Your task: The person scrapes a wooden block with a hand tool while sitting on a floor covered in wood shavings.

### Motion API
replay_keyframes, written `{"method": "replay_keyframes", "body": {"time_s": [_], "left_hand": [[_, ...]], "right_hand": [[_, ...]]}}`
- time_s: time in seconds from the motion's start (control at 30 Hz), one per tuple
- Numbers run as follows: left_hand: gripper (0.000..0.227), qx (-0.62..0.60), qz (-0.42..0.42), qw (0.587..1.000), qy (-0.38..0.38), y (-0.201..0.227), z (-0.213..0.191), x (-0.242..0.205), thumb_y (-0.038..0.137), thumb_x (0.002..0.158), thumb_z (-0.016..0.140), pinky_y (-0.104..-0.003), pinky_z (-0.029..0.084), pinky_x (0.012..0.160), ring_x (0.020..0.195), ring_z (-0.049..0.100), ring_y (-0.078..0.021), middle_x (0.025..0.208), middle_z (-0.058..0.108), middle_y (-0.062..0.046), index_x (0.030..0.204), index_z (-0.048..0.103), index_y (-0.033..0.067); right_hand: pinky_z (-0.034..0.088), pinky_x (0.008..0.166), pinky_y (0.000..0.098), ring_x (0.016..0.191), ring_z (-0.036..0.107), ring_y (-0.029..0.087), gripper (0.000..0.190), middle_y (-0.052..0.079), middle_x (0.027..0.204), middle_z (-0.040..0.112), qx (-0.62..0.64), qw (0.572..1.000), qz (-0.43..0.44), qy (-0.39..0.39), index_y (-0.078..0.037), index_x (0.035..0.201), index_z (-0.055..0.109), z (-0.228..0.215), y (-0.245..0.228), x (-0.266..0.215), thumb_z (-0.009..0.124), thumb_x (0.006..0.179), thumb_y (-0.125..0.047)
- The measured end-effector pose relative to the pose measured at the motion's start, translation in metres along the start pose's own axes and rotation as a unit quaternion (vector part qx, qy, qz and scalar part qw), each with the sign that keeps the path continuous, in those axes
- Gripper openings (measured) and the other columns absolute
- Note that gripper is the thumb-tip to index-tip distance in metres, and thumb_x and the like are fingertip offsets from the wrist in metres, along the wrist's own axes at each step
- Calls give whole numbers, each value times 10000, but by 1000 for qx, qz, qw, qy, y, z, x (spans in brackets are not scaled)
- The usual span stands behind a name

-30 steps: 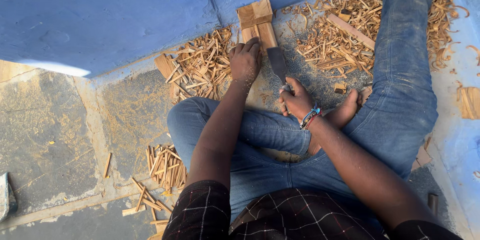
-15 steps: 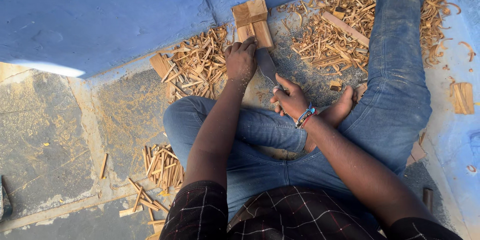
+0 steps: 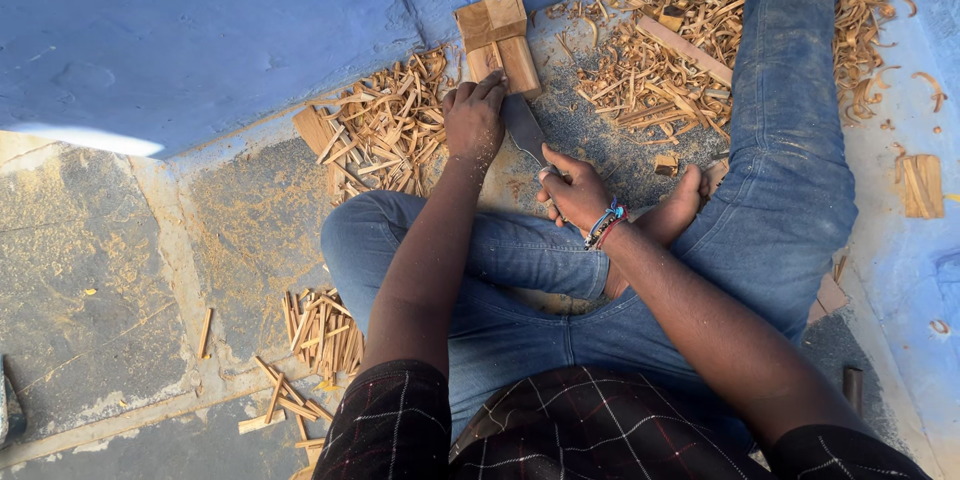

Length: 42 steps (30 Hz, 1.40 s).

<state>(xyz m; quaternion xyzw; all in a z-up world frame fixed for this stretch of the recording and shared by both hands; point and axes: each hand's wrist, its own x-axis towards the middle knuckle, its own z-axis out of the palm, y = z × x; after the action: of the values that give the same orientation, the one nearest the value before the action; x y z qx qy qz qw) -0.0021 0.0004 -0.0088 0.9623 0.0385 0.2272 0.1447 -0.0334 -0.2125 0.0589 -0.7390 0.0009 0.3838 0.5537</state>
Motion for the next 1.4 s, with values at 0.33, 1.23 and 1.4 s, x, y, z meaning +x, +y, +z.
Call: {"method": "replay_keyframes", "body": {"time_s": [0.33, 1.23, 1.4], "left_hand": [[411, -4, -1, 1000, -3, 0, 0, -1, 85, 865, 638, -419, 435, 1029, 1121, 631, -223, 1359, 683, 29, 1262, 723, 151], [473, 0, -6, 1000, -17, 0, 0, 0, 50, 839, 633, -429, 416, 1059, 1149, 612, -221, 1387, 662, 44, 1293, 709, 160], [408, 4, 6, 1000, -12, 0, 2, -4, 89, 903, 609, -427, 410, 1046, 1155, 603, -238, 1399, 656, 14, 1298, 701, 128]], "right_hand": [[502, 426, 234, 508, 553, 59, 596, 46, 796, 651, -17, 1000, -10, -1, -182, 1586, 381, -1, 5, 3, 557, 1017, -164], [505, 420, 248, 494, 549, 60, 591, 30, 758, 649, -31, 999, -19, 7, -201, 1578, 405, -2, 2, 5, 571, 1012, -175], [517, 420, 279, 479, 556, 80, 580, 30, 741, 665, -66, 997, -36, 15, -229, 1566, 428, -3, 11, 7, 573, 1006, -183]]}}
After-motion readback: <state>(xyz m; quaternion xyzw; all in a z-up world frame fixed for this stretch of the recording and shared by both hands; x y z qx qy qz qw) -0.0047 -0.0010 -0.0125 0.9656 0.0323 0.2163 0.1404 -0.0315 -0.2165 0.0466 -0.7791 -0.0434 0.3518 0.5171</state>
